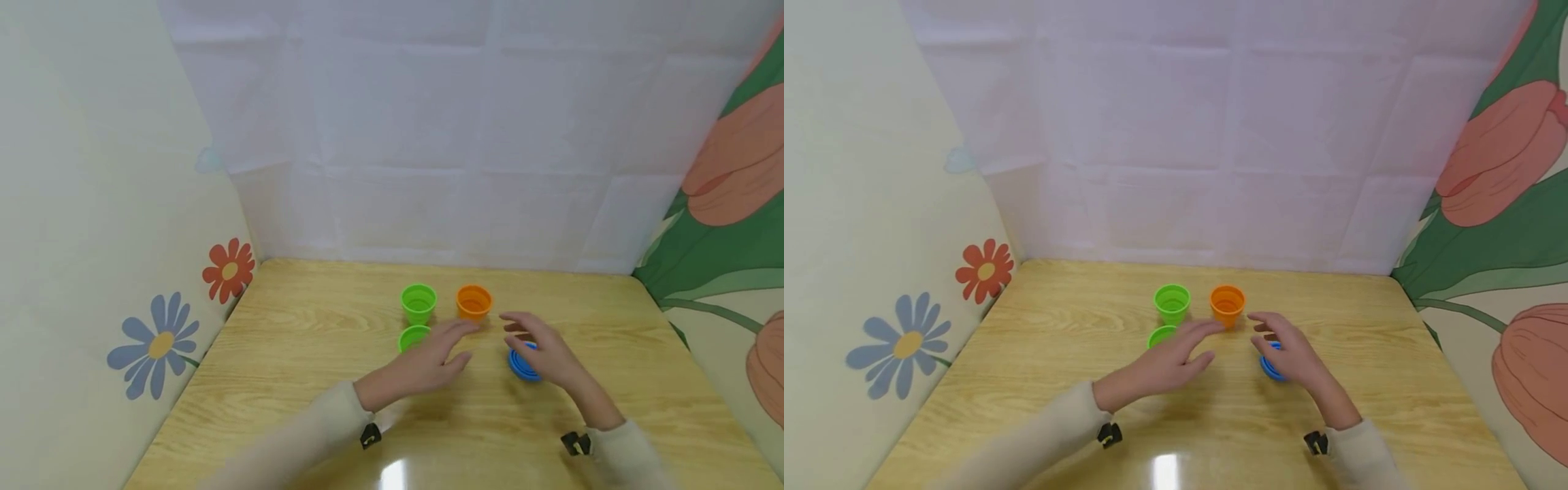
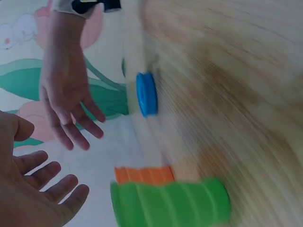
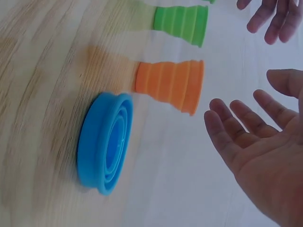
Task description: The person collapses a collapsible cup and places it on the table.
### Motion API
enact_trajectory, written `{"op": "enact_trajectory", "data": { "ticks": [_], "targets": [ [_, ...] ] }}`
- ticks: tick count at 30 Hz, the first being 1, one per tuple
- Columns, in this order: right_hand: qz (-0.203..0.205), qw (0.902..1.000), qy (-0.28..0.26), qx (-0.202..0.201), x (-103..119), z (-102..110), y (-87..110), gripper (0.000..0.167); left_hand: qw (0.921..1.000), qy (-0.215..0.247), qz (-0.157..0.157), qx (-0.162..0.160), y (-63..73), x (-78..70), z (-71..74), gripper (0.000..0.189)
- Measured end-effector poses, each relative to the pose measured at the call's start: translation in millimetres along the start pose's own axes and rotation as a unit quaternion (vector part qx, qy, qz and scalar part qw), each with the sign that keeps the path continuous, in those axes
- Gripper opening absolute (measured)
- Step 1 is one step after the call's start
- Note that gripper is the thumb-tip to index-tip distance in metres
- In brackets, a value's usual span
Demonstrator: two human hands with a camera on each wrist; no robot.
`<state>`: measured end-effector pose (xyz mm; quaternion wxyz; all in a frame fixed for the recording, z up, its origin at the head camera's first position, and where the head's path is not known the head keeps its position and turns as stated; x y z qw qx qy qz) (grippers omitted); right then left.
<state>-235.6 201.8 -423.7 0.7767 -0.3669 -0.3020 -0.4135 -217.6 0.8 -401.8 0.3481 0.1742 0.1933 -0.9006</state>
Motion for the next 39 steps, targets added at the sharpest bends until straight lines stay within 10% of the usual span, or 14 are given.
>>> {"op": "enact_trajectory", "data": {
  "ticks": [8,18,30,39],
  "targets": [
    [0.099,0.9943,0.039,0.008,19,-26,-8.4,0.045,0.9833,-0.167,-0.068,-0.021,36.1,34.4,20.1,0.048],
    [0.105,0.9892,0.097,0.030,28,-55,-15.5,0.045,0.9745,-0.211,-0.071,-0.025,74.8,75.3,31.2,0.051],
    [0.074,0.9848,0.131,0.086,26,-88,-22.6,0.049,0.9709,-0.228,-0.072,0.010,82.9,82.5,17.2,0.056],
    [0.122,0.9714,0.170,0.112,30,-104,-25.4,0.058,0.9658,-0.243,-0.089,0.004,80.8,83.6,11.9,0.056]
  ]
}}
Point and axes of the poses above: each hand's wrist, its own y-axis away from the middle knuckle, its own z-axis out of the back of the hand, x = y × z, the point moved 6 cm from there along -y, towards the middle knuckle, and after that the axes turned 6 degrees about -y, right-handed, at the moved point
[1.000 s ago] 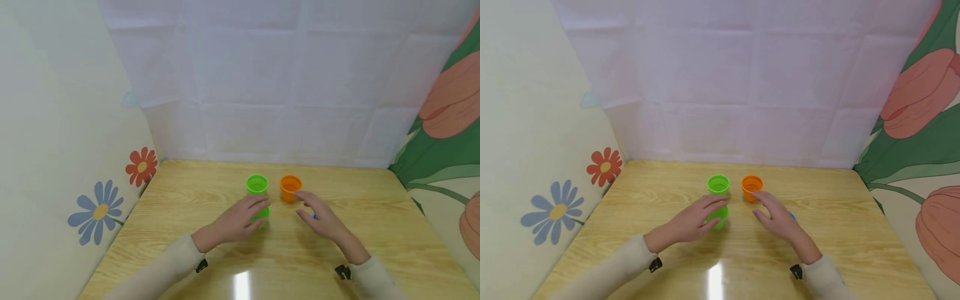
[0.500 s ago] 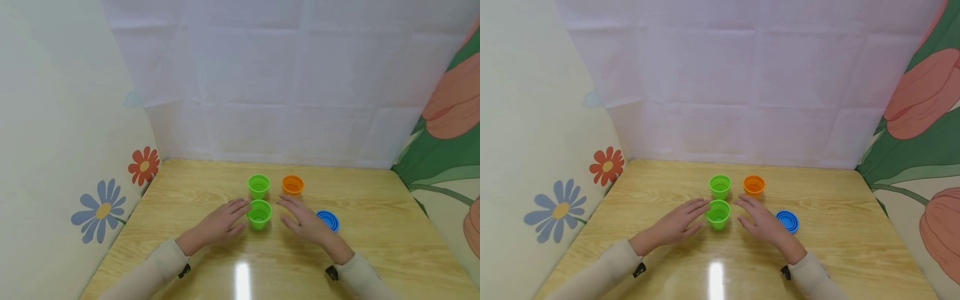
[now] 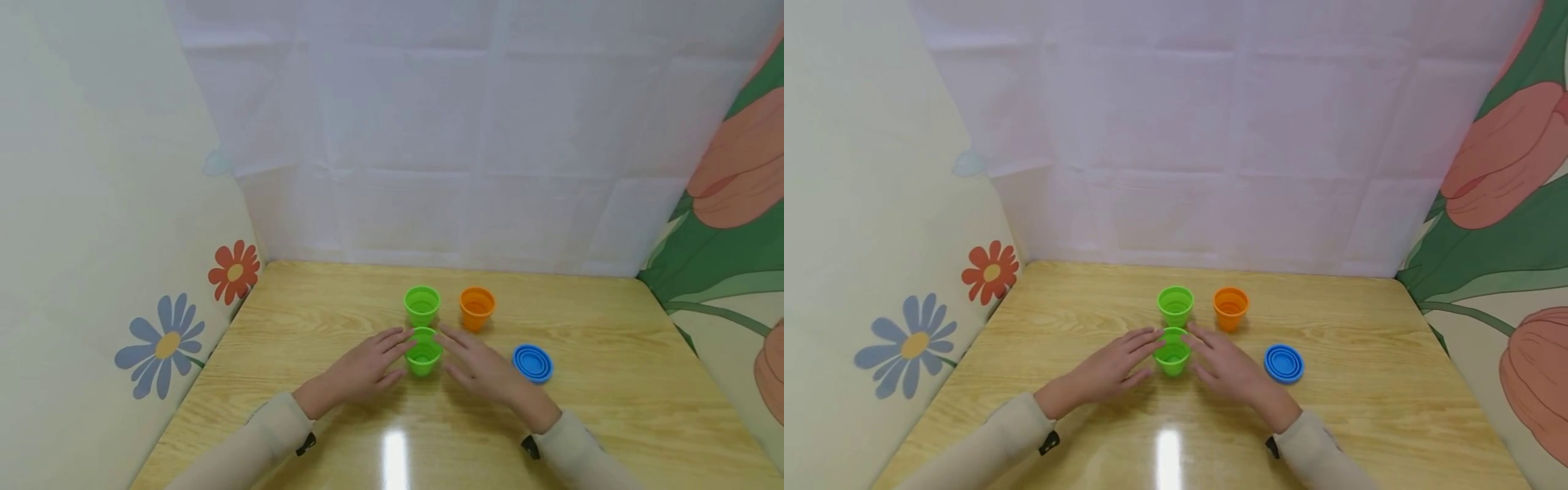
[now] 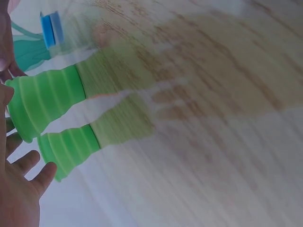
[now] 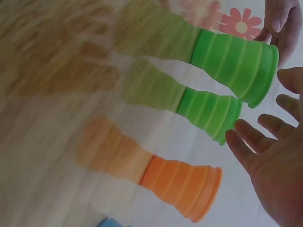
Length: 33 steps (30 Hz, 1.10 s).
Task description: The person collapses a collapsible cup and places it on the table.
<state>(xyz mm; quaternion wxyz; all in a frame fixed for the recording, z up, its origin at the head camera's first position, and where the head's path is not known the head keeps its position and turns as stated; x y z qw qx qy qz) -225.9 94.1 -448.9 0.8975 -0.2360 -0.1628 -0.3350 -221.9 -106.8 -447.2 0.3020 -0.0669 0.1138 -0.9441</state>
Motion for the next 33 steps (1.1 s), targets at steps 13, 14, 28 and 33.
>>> {"op": "enact_trajectory", "data": {
  "ticks": [13,14,28,33],
  "targets": [
    [0.037,0.9980,0.037,0.035,3,-10,-1.7,0.053,0.9997,0.021,0.004,0.013,-5.1,-1.7,-6.8,0.055],
    [0.041,0.9979,0.036,0.034,3,-10,-1.8,0.051,0.9997,0.025,0.003,0.007,-6.1,-1.9,-6.2,0.054],
    [0.065,0.9935,-0.063,-0.068,9,4,-5.2,0.035,0.9908,0.118,0.053,-0.041,-20.6,-2.2,6.1,0.042],
    [0.055,0.9872,-0.116,-0.094,10,11,-5.9,0.039,0.9804,0.176,0.079,-0.041,-21.4,0.5,12.8,0.038]
  ]
}}
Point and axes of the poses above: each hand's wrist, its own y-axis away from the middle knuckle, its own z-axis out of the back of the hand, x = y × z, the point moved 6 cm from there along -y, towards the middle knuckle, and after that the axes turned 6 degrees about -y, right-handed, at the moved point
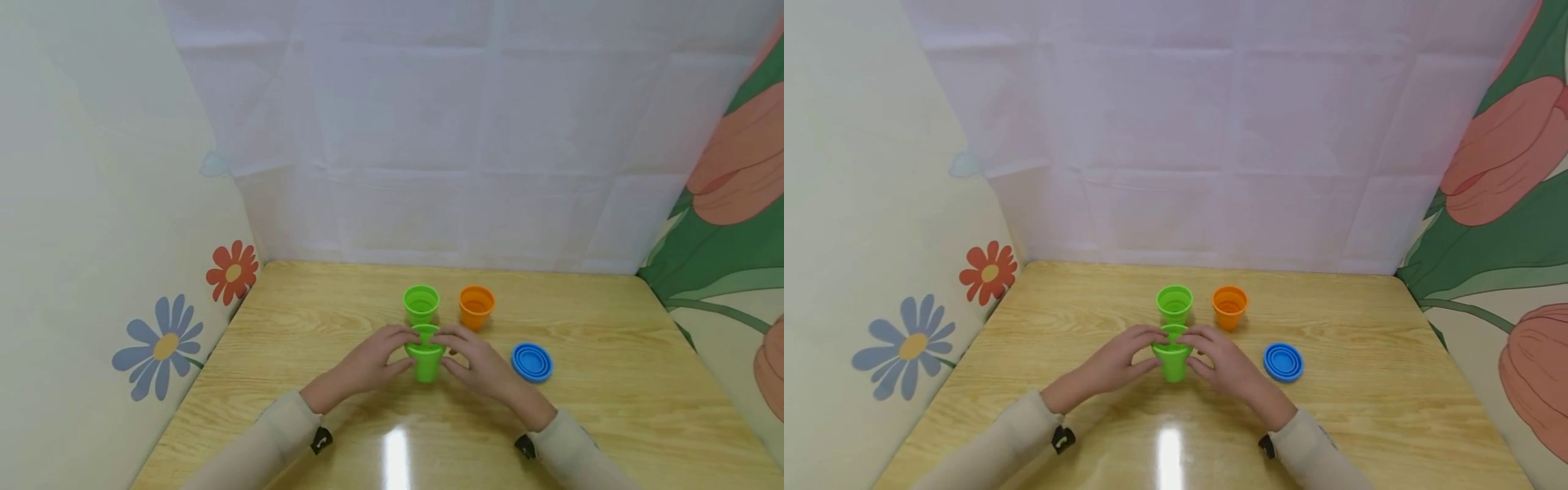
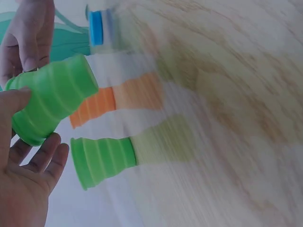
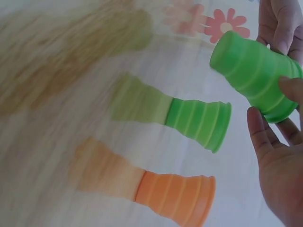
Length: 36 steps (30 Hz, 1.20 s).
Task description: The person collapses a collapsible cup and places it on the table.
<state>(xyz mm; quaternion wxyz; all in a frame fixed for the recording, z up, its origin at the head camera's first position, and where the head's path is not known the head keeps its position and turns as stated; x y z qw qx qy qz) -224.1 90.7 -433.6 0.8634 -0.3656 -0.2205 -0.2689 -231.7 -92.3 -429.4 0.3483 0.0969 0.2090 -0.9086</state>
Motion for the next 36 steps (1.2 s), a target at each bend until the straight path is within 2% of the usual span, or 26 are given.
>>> {"op": "enact_trajectory", "data": {
  "ticks": [6,13,18,20,24,29,36],
  "targets": [
    [-0.021,0.9987,-0.044,-0.014,3,5,-0.8,0.037,0.9976,0.065,0.019,-0.011,-2.5,-3.4,5.7,0.033],
    [-0.088,0.9936,-0.065,-0.026,-3,5,4.8,0.032,0.9976,0.055,0.037,-0.020,-3.4,-6.4,9.8,0.036],
    [-0.127,0.9852,-0.112,-0.025,-5,6,8.5,0.031,0.9911,0.119,0.055,-0.024,-4.1,-8.4,9.1,0.033],
    [-0.130,0.9832,-0.127,-0.015,-4,7,9.1,0.032,0.9889,0.134,0.054,-0.036,-4.8,-9.5,9.3,0.030],
    [-0.124,0.9811,-0.149,0.008,-1,9,11.0,0.032,0.9894,0.128,0.045,-0.053,-5.1,-12.1,9.0,0.024],
    [-0.115,0.9795,-0.165,0.013,1,11,13.7,0.027,0.9907,0.124,0.027,-0.049,-5.7,-16.9,7.6,0.019],
    [-0.110,0.9835,-0.143,0.007,4,13,17.4,0.025,0.9866,0.158,0.021,-0.034,-7.4,-21.8,5.0,0.017]
  ]
}}
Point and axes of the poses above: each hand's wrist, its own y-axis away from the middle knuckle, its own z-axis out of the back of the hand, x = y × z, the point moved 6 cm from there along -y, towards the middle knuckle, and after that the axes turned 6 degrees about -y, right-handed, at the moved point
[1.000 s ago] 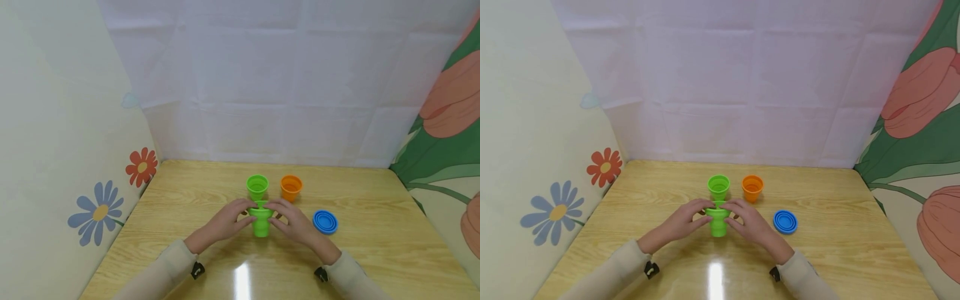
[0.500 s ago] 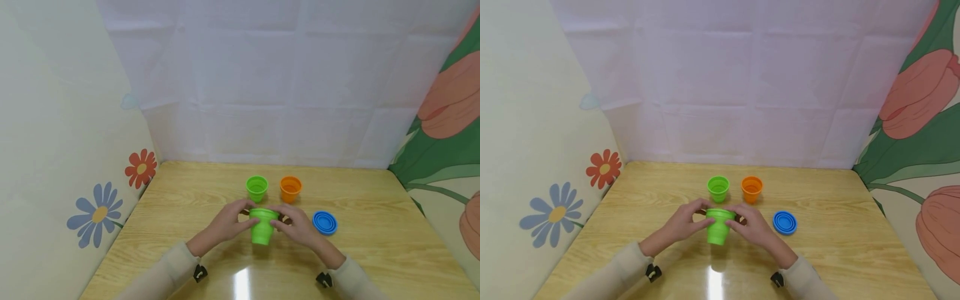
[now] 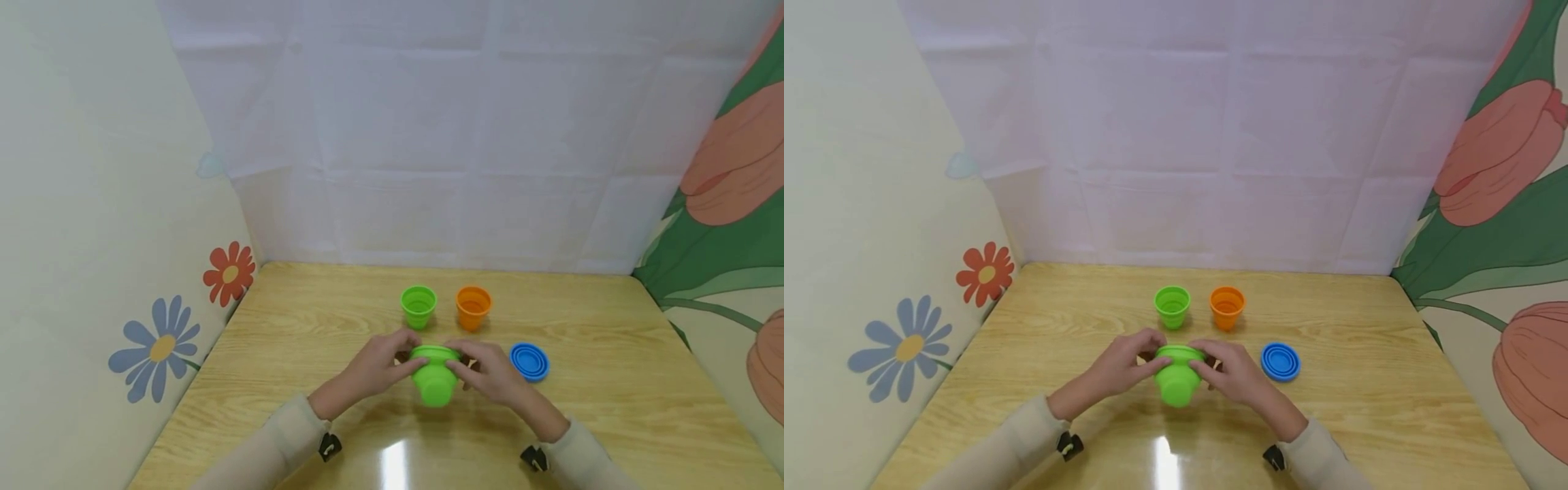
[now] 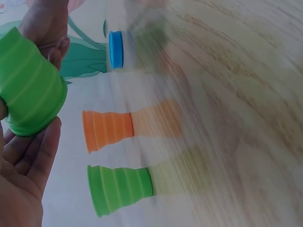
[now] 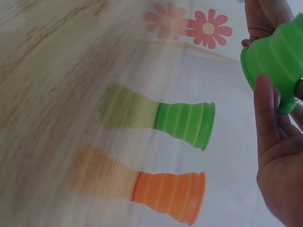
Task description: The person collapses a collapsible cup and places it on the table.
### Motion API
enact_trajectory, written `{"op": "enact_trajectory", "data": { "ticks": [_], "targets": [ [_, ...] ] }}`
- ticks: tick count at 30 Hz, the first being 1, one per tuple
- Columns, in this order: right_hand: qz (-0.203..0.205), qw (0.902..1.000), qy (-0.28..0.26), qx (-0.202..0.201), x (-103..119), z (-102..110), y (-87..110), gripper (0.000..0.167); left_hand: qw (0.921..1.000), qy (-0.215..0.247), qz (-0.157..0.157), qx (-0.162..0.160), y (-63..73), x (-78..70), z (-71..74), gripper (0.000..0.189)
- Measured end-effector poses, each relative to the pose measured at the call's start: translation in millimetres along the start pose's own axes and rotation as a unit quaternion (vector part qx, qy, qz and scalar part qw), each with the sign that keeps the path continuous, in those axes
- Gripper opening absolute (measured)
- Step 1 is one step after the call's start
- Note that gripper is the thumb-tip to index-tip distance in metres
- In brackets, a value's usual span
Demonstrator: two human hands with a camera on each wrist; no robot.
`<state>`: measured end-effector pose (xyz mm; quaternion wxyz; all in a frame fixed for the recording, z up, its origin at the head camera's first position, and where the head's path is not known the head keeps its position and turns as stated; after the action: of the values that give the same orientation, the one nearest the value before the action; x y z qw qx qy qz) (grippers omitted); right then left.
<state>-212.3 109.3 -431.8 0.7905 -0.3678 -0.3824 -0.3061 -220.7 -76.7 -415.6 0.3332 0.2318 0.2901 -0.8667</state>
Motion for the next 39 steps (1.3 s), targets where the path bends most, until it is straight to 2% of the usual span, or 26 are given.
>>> {"op": "enact_trajectory", "data": {
  "ticks": [6,11,14,21,25,30,39],
  "targets": [
    [0.006,0.9984,0.050,-0.026,2,5,4.9,0.027,0.9973,0.060,0.015,0.039,-0.6,2.0,-6.3,0.021],
    [0.023,0.9948,0.085,-0.051,3,7,7.3,0.026,0.9962,0.067,0.001,0.056,-2.4,-1.3,-9.3,0.022],
    [0.034,0.9946,0.082,-0.054,5,7,8.8,0.027,0.9968,0.061,0.004,0.052,-3.2,-2.9,-10.3,0.021],
    [0.041,0.9985,0.022,-0.030,2,6,11.7,0.033,0.9995,0.018,0.019,0.015,-5.4,-6.5,-9.2,0.023],
    [0.047,0.9972,0.039,-0.044,2,7,12.5,0.038,0.9995,0.018,0.026,0.004,-6.5,-6.0,-10.1,0.025],
    [0.059,0.9934,0.059,-0.078,3,9,11.5,0.038,0.9994,0.033,0.013,0.006,-6.6,-3.4,-11.7,0.027],
    [0.094,0.9857,0.089,-0.108,5,9,11.0,0.039,0.9982,0.057,0.009,0.013,-6.1,-3.1,-13.5,0.029]
  ]
}}
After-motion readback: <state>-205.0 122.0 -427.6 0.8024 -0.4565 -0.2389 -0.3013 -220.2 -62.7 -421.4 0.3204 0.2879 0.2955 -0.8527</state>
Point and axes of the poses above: each hand's wrist, its own y-axis away from the middle knuckle, its own z-axis out of the back of the hand, x = y × z, the point moved 6 cm from there along -y, towards the middle knuckle, and after that the axes turned 6 degrees about -y, right-handed, at the moved point
